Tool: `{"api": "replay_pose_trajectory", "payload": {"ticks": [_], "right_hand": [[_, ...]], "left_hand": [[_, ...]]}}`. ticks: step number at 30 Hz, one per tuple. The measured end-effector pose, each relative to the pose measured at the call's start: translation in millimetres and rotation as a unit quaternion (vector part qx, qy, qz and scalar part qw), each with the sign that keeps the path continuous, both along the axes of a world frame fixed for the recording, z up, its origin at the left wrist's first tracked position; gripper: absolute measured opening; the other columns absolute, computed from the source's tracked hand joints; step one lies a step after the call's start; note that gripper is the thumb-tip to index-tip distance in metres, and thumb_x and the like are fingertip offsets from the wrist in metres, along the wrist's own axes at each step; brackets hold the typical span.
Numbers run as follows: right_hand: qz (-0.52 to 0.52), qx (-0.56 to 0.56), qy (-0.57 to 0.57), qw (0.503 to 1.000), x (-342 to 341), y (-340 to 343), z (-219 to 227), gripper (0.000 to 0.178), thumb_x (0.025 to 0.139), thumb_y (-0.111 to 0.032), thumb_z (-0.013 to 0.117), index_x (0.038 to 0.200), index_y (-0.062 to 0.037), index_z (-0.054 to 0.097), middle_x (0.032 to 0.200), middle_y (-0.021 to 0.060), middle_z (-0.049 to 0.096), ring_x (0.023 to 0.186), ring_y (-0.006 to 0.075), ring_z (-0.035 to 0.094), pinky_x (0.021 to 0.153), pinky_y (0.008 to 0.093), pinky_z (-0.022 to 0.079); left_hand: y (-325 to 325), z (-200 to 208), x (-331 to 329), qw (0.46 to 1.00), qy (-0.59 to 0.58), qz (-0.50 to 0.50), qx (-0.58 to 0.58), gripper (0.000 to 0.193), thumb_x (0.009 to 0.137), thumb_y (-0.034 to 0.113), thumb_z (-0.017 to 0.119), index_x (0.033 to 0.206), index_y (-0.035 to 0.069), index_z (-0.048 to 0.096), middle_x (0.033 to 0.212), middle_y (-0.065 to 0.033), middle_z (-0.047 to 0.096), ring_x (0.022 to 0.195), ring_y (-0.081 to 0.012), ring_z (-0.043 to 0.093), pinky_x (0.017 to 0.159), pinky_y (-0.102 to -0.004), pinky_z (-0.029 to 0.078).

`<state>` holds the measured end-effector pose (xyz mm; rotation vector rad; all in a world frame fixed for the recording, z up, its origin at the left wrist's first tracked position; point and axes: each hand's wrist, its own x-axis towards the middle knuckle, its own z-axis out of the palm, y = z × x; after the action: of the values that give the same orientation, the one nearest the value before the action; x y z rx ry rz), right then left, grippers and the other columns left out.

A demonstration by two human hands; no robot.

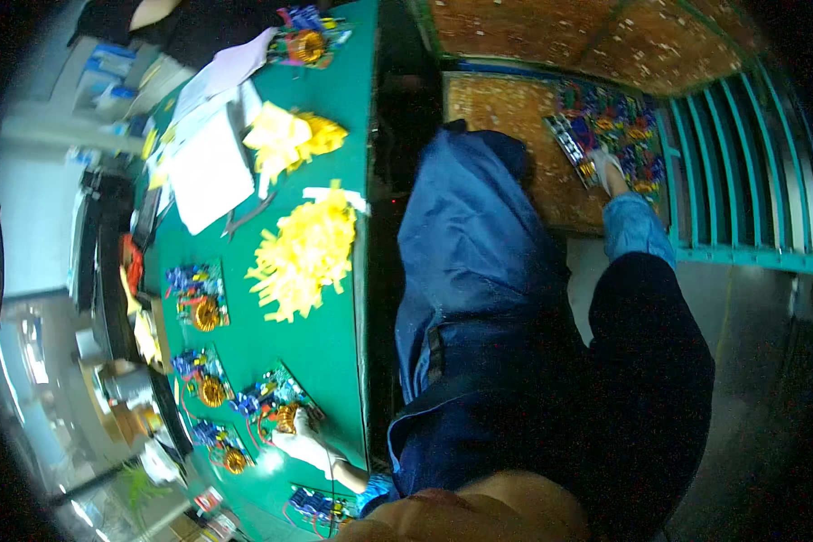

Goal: The person trims components on circuit boards using a small blade, transfers circuit boards to a rack, and applies strips of yellow tape onto circuit boards by hand.

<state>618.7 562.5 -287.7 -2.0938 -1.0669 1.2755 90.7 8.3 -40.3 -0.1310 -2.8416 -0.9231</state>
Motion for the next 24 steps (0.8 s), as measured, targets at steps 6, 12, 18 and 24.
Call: {"api": "replay_pose_trajectory", "payload": {"ticks": [6, 12, 18, 24], "right_hand": [[-0.126, -0.054, -0.06, 0.989, 34.3, 10.7, 15.7, 0.043, 0.081, -0.042, 0.064, 0.109, -0.0087, 0.061, 0.057, 0.0051, 0.042, 0.045, 0.0172, 0.043, 0.043, 0.0347, 0.035], [-0.104, -0.071, -0.033, 0.992, -9.7, -46.8, 61.1, 0.066, 0.088, -0.044, 0.063, 0.144, -0.018, 0.042, 0.116, 0.0202, 0.056, 0.067, 0.0244, 0.054, 0.06, 0.04, 0.048], [0.149, -0.126, -0.245, 0.95, 84.5, -32.6, -8.4, 0.075, 0.095, -0.046, 0.052, 0.153, -0.0126, 0.018, 0.101, 0.0159, 0.066, 0.074, 0.0243, 0.064, 0.06, 0.041, 0.05], [-0.167, -0.13, 0.001, 0.977, 45.8, -11.2, -17.4, 0.055, 0.093, -0.048, 0.055, 0.13, -0.0073, 0.052, 0.098, 0.0151, 0.064, 0.074, 0.0231, 0.062, 0.06, 0.0421, 0.052]], "left_hand": [[40.7, 2.5, -3.6, 0.996, -0.003, -0.003, -0.084, 0.048, 0.087, 0.033, 0.071, 0.108, -0.006, 0.052, 0.099, -0.021, 0.057, 0.086, -0.0334, 0.057, 0.083, -0.0446, 0.048], [86.4, 50.6, 10.1, 0.915, 0.155, -0.004, -0.372, 0.047, 0.092, 0.044, 0.057, 0.112, 0.002, 0.062, 0.102, -0.0171, 0.058, 0.083, -0.0348, 0.064, 0.071, -0.0435, 0.052], [183.0, 78.1, 54.8, 0.946, 0.182, -0.208, -0.168, 0.041, 0.098, 0.039, 0.051, 0.11, 0.001, 0.06, 0.114, -0.0149, 0.053, 0.105, -0.0293, 0.054, 0.084, -0.0408, 0.049], [219.3, 65.9, 76.6, 0.912, 0.191, -0.362, -0.029, 0.024, 0.097, 0.022, 0.056, 0.105, 0.0, 0.062, 0.116, -0.0146, 0.056, 0.102, -0.0278, 0.058, 0.081, -0.0372, 0.051]]}}
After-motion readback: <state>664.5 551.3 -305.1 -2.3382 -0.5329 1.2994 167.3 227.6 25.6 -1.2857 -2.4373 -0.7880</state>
